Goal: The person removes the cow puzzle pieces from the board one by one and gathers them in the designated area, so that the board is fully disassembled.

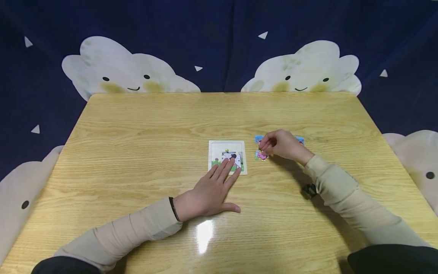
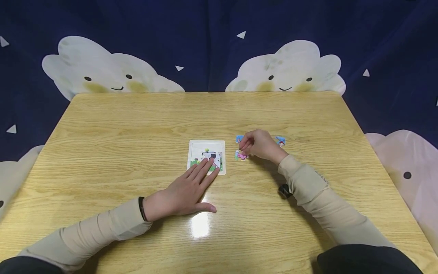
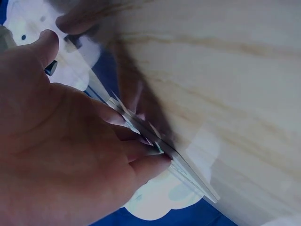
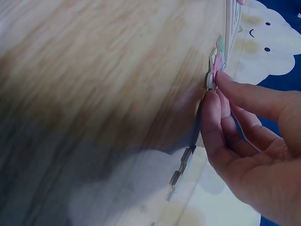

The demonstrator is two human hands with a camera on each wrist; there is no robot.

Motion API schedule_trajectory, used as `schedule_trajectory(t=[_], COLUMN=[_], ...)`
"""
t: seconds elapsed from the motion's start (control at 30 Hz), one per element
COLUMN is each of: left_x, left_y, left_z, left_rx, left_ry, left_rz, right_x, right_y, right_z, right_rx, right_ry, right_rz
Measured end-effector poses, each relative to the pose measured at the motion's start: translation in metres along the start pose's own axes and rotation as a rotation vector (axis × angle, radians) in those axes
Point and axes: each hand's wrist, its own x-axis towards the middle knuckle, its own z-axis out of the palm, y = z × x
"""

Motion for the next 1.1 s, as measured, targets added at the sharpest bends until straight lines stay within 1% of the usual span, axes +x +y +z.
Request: schedule_trajectory(t=[0.23, 0.37, 0.5, 0.6, 0.73, 0.87, 1.03, 1.1], left_x=[0.001, 0.0, 0.0, 0.0, 0.0, 0.001, 0.005, 0.007], left_y=[-0.001, 0.0, 0.001, 0.001, 0.002, 0.003, 0.008, 0.009], left_z=[0.002, 0.0, -0.002, -0.002, -0.002, -0.001, 0.0, -0.001], left_rx=[-0.021, -0.019, -0.018, -0.022, -0.004, 0.012, 0.045, 0.064], left_ry=[0.018, 0.014, 0.002, 0.0, -0.002, -0.006, 0.025, 0.028], left_rz=[0.015, 0.018, 0.013, 0.006, 0.005, 0.009, 0.029, 0.033], right_x=[-0.001, -0.002, 0.0, 0.005, 0.014, 0.024, 0.036, 0.041], right_y=[0.001, -0.001, -0.008, -0.016, -0.03, -0.044, -0.058, -0.061], right_z=[0.0, -0.001, -0.001, 0.002, 0.009, 0.019, 0.034, 0.039], right_rx=[0.004, -0.006, -0.013, -0.008, 0.009, 0.032, 0.032, 0.02], right_ry=[0.015, 0.018, 0.018, 0.019, 0.013, -0.01, -0.057, -0.068], right_rz=[-0.01, -0.011, -0.032, -0.065, -0.102, -0.133, -0.18, -0.192])
